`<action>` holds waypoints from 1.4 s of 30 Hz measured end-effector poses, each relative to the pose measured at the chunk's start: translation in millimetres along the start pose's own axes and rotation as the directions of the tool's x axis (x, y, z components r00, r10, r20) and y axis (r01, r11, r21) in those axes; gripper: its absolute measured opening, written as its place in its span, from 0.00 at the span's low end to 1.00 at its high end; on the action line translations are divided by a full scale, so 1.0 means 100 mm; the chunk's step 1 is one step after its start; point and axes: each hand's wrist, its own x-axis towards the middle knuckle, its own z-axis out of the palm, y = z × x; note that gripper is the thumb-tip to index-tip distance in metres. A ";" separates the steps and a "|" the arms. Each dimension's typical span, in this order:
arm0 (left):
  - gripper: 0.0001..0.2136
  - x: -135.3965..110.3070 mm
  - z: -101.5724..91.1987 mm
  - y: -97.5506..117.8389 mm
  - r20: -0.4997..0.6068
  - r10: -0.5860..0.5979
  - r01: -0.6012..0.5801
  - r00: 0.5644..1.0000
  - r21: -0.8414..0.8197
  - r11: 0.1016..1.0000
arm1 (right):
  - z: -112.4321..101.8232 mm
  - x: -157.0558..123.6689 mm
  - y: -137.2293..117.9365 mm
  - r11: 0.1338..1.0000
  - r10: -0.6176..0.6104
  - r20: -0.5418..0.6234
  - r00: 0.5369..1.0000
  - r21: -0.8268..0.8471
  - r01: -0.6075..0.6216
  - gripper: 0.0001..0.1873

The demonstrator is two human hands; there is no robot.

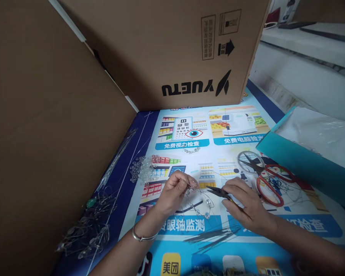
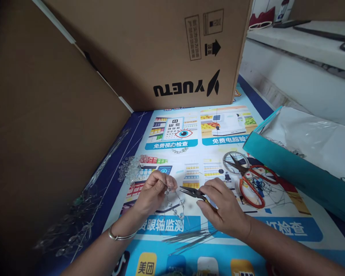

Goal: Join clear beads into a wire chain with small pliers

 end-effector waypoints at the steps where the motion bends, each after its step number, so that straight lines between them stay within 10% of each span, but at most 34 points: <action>1: 0.09 0.00 0.00 0.00 0.003 -0.001 0.001 1.000 -0.009 1.000 | 0.00 0.00 0.00 1.000 0.004 0.003 1.000 0.000 -0.004 0.14; 42: 0.05 -0.02 -0.04 -0.02 0.025 0.043 -0.047 0.999 0.182 0.982 | -0.06 0.04 -0.06 0.996 0.009 -0.014 1.000 -0.085 -0.010 0.14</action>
